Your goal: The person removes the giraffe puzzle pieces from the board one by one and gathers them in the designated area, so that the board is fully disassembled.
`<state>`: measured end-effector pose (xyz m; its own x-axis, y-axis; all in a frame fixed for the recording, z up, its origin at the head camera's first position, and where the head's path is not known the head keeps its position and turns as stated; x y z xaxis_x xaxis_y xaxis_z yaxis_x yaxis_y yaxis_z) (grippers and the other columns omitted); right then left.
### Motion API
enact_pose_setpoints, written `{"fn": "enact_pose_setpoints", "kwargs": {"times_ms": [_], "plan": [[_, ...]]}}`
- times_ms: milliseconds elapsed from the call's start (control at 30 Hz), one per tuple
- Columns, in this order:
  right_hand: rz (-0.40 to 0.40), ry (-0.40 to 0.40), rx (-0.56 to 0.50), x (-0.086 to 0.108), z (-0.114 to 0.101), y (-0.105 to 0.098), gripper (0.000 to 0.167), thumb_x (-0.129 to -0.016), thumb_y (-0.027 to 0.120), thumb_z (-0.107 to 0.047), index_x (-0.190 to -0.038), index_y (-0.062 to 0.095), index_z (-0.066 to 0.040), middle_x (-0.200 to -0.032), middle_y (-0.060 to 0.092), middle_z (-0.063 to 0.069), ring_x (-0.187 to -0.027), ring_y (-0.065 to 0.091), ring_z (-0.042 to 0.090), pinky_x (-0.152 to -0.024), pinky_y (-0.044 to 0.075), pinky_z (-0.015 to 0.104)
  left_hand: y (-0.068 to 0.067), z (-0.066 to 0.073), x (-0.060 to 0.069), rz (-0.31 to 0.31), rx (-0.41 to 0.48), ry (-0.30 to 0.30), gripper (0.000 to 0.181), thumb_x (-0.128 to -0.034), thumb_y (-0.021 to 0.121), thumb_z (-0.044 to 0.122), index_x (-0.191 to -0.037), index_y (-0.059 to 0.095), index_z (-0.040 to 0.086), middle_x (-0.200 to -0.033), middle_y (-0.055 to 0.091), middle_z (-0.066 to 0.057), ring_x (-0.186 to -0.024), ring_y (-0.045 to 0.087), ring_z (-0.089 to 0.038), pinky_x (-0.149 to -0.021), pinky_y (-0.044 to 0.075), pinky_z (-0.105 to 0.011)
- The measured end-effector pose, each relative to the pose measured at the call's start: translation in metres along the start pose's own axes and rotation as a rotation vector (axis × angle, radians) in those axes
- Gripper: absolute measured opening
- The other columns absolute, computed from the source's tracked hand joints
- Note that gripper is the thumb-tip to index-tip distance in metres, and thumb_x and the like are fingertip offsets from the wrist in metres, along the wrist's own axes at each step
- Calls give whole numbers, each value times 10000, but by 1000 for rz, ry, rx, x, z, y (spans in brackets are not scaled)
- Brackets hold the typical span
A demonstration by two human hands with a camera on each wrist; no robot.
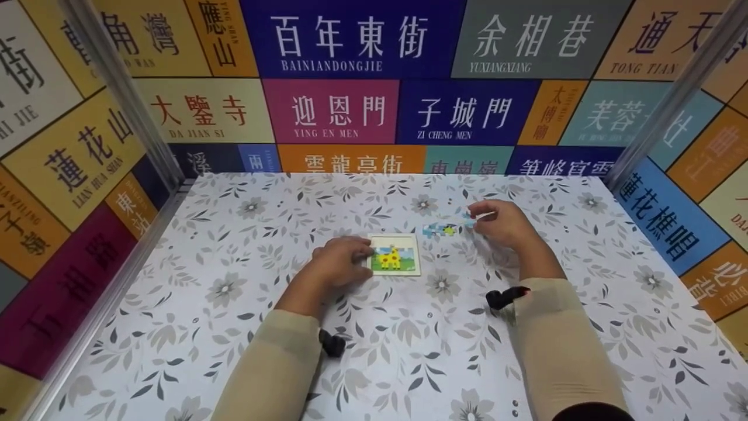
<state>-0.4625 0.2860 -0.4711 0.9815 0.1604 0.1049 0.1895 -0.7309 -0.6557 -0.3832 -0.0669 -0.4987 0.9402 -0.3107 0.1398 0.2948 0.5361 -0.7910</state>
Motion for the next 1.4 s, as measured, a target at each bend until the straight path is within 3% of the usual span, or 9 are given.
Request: {"fn": "enact_pose_setpoints", "kwargs": {"times_ms": [333,633,967,1167,1400], "plan": [[-62,27,12,-3,13,17,426,-1055,619,-123,-1481,606,-123,-1512,614,129,-1421,570,359,-1084,541,518,1,-1,-1,-3,-8,4,489,-927,806,335,-1404,709,291,-1630,525,142,-1603,375,-245,-1315,196,-620],[-46,57,15,0,21,22,406,-1054,630,-130,-1460,617,-154,-1485,622,109,-1406,556,344,-1145,502,529,1,1,1,-16,13,3,486,-932,797,327,-1409,704,295,-1629,522,146,-1611,357,-225,-1329,182,-593],[-29,57,5,1,18,20,401,-1049,626,-132,-1449,626,-144,-1459,646,122,-1332,614,352,-1086,543,503,0,4,1,-13,-7,8,485,-947,771,345,-1423,693,299,-1633,517,148,-1614,352,-207,-1325,196,-598],[-25,50,24,-2,2,19,405,-1071,621,-177,-1475,616,-176,-1523,599,124,-1331,608,360,-1048,549,512,-1,5,0,5,-14,25,500,-964,768,310,-1452,677,258,-1656,506,102,-1612,370,-254,-1288,229,-657],[-55,-32,63,-7,-42,40,399,-1050,653,-218,-1445,649,-160,-1458,652,99,-1252,653,318,-982,572,476,0,2,-1,-3,-24,4,535,-963,771,323,-1480,654,255,-1668,487,99,-1615,363,-253,-1300,222,-655]]}}
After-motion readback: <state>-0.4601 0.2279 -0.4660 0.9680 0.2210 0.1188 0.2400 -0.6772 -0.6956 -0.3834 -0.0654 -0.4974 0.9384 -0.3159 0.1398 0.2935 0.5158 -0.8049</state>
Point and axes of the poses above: each hand's wrist, its own x-axis away from the middle knuckle, its own y-axis out of the palm, z = x × y, the point moved 9 cm from there along -x, towards the middle knuckle
